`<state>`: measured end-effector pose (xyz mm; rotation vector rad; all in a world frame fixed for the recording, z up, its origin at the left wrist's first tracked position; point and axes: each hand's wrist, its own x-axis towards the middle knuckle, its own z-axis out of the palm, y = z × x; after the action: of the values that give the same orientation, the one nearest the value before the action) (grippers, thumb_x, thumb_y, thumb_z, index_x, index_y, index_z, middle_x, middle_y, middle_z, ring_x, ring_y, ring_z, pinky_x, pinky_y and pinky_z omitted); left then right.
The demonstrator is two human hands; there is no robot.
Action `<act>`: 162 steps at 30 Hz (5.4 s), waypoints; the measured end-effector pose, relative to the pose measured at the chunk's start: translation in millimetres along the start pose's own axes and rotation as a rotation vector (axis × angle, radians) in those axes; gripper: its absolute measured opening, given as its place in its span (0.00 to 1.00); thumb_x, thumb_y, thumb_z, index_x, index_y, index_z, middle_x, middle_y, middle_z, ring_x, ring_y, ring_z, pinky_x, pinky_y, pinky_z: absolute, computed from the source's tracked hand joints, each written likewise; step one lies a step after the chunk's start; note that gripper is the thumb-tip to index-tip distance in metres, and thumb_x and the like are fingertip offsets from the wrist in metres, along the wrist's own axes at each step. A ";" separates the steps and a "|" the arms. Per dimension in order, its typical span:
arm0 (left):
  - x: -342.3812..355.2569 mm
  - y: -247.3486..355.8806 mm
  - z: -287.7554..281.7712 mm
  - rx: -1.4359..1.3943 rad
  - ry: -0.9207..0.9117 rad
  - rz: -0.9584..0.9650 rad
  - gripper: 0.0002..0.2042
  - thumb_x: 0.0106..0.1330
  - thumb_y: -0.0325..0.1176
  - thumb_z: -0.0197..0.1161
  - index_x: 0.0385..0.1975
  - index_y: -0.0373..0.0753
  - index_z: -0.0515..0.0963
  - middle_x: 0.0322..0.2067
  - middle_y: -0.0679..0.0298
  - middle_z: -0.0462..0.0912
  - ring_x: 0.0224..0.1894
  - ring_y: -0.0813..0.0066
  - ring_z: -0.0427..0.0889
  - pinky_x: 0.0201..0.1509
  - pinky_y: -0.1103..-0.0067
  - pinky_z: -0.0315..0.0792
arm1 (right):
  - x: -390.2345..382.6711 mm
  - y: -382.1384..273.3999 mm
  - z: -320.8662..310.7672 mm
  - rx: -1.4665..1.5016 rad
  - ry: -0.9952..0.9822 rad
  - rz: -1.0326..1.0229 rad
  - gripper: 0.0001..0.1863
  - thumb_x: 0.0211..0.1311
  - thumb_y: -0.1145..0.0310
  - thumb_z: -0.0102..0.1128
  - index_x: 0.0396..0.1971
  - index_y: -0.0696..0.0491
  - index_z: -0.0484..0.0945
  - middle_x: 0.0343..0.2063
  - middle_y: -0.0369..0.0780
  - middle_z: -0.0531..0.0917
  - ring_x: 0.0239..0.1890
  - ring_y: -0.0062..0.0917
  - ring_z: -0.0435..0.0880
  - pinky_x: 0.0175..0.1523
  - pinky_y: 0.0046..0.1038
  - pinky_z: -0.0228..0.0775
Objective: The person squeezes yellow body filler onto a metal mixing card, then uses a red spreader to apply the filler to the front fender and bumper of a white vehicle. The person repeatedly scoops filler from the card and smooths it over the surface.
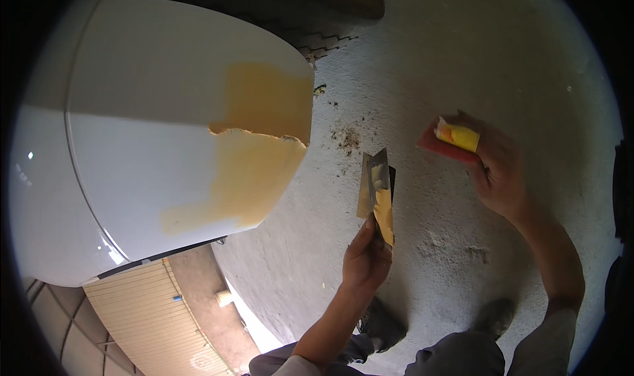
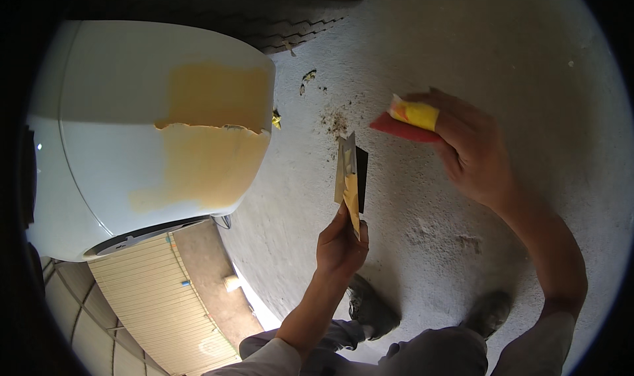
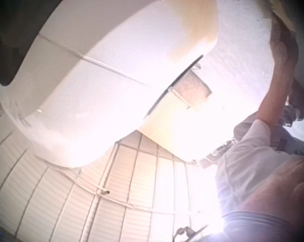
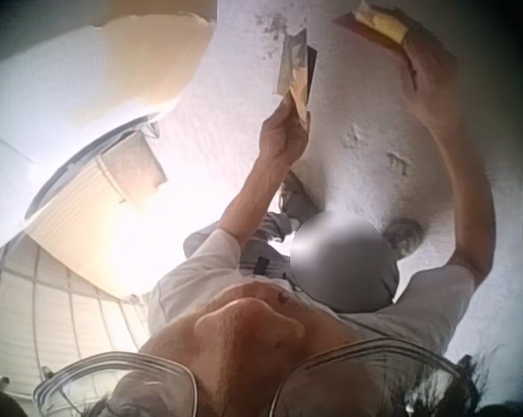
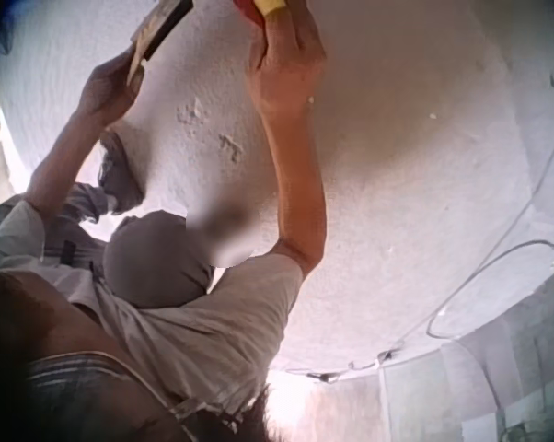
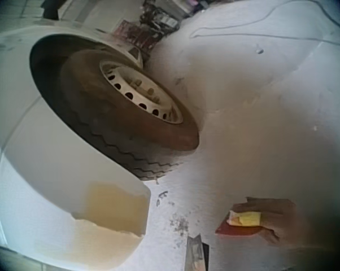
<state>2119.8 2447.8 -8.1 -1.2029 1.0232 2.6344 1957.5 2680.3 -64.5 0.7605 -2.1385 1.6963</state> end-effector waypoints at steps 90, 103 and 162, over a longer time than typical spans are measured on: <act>-17.9 7.1 -38.8 -0.123 -0.145 0.049 0.21 0.79 0.36 0.52 0.68 0.37 0.68 0.61 0.63 0.78 0.60 0.71 0.80 0.64 0.71 0.76 | -66.6 -43.6 53.3 -0.103 -0.168 -0.363 0.16 0.52 0.62 0.70 0.43 0.43 0.87 0.55 0.30 0.83 0.54 0.26 0.81 0.58 0.38 0.75; -28.8 9.1 -30.8 -0.091 0.033 0.093 0.13 0.78 0.31 0.54 0.57 0.38 0.78 0.49 0.65 0.86 0.46 0.79 0.87 0.50 0.81 0.84 | 125.5 -63.1 37.4 0.042 0.424 -0.738 0.18 0.56 0.65 0.69 0.48 0.45 0.87 0.51 0.40 0.84 0.55 0.37 0.81 0.59 0.41 0.76; -19.8 -43.1 162.5 0.088 -0.658 -0.160 0.18 0.78 0.28 0.55 0.65 0.30 0.74 0.58 0.59 0.83 0.57 0.75 0.82 0.62 0.77 0.74 | -0.9 -115.7 -112.7 0.856 0.531 0.465 0.24 0.80 0.73 0.45 0.72 0.57 0.60 0.61 0.39 0.75 0.61 0.23 0.75 0.67 0.32 0.67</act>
<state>2042.0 2582.4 58.9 -0.3226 0.8514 2.5297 2015.5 2770.7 56.2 -0.0780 -1.2368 2.7113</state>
